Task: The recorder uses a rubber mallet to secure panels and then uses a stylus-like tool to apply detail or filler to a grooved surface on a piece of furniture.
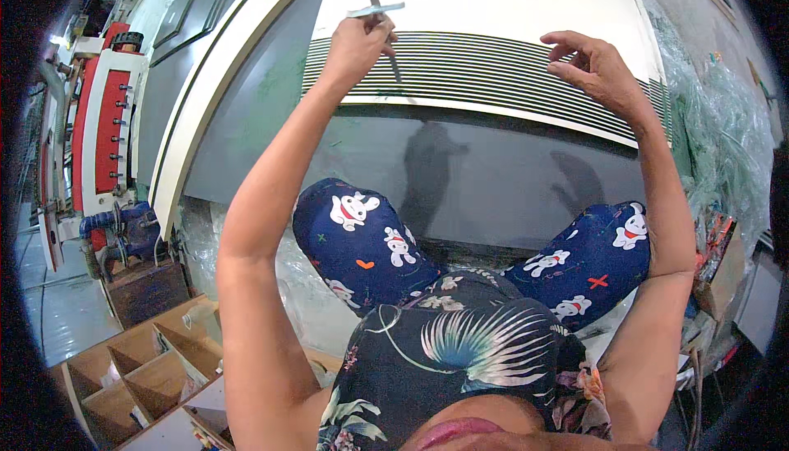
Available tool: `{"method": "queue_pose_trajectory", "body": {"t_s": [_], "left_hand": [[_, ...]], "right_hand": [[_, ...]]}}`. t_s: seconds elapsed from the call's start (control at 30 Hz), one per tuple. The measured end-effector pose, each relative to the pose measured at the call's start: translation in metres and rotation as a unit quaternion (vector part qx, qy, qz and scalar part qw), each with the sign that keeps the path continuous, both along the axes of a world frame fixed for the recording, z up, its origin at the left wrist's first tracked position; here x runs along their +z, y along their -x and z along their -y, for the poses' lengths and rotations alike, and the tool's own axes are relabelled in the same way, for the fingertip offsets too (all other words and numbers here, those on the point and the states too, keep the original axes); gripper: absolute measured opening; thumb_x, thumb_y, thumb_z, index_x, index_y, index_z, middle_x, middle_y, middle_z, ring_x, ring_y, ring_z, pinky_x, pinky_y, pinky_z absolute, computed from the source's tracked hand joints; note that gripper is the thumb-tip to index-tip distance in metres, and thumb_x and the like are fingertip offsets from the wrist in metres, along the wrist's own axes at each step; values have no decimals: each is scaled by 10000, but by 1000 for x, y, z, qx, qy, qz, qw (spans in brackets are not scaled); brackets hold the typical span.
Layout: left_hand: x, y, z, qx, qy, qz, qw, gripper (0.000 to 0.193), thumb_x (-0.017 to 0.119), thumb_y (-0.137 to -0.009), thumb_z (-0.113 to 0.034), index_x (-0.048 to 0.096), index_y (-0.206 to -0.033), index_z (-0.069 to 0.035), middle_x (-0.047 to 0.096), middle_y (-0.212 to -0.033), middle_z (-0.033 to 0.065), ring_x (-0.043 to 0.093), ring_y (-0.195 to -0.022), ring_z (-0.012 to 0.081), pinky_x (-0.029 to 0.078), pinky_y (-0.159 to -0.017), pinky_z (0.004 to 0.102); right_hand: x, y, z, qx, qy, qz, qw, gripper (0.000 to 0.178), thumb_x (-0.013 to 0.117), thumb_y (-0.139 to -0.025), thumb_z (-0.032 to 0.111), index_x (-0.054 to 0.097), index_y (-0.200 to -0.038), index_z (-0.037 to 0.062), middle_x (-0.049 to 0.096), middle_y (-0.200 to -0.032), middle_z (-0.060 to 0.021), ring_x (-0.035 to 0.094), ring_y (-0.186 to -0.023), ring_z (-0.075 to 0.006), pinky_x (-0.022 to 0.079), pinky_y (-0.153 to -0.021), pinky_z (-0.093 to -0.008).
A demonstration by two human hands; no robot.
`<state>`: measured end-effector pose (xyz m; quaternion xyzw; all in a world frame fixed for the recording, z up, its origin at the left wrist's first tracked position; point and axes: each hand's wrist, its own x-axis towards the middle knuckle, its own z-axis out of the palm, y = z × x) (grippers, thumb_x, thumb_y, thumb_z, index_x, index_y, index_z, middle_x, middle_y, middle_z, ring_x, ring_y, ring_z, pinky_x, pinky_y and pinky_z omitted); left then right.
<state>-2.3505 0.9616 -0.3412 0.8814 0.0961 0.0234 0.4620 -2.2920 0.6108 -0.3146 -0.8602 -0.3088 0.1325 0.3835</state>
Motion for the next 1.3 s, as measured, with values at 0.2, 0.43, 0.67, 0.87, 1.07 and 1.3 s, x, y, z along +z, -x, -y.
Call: {"method": "queue_pose_trajectory", "body": {"t_s": [0.2,0.43,0.67,0.87,1.07,1.3], "left_hand": [[-20,33,-7,5,48,10,999,183,509,-981,-165,569,-890,-19,618,-821,43,616,-751,114,535,-695,274],[-18,50,-6,24,166,70,983,175,552,-966,-166,573,-910,-2,638,-803,65,639,-717,136,537,-647,268],[-32,49,-12,60,225,88,968,153,543,-963,-146,583,-919,-5,653,-820,75,660,-709,139,550,-624,265],[-39,49,-18,78,247,73,963,157,550,-963,-166,590,-941,-16,665,-854,98,681,-746,182,566,-656,285],[-43,51,-24,96,259,61,959,146,554,-966,-173,581,-964,-29,663,-908,122,683,-780,209,570,-687,313],[-45,53,-31,113,293,58,948,157,553,-966,-180,563,-969,-23,656,-915,124,682,-775,211,577,-678,301]], "right_hand": [[-8,-1,0,6,-4,-9,1000,364,664,-867,234,630,-1174,42,690,-967,-121,617,-715,-161,522,-684,-306],[-7,-4,-3,5,42,-18,999,362,659,-873,235,629,-1174,37,686,-1005,-140,627,-772,-185,522,-721,-317],[-13,-7,-3,14,30,-36,999,351,657,-873,232,633,-1161,34,684,-1025,-154,657,-855,-218,530,-782,-330],[-20,-9,-1,1,28,-39,999,370,666,-863,249,634,-1158,28,683,-975,-135,646,-809,-201,522,-757,-319],[-23,-13,0,7,47,-35,998,374,659,-869,259,633,-1163,29,687,-982,-125,646,-805,-189,522,-748,-319],[-19,-13,-1,8,48,-52,997,364,656,-868,248,636,-1158,30,688,-1001,-136,648,-802,-192,525,-757,-320]]}}
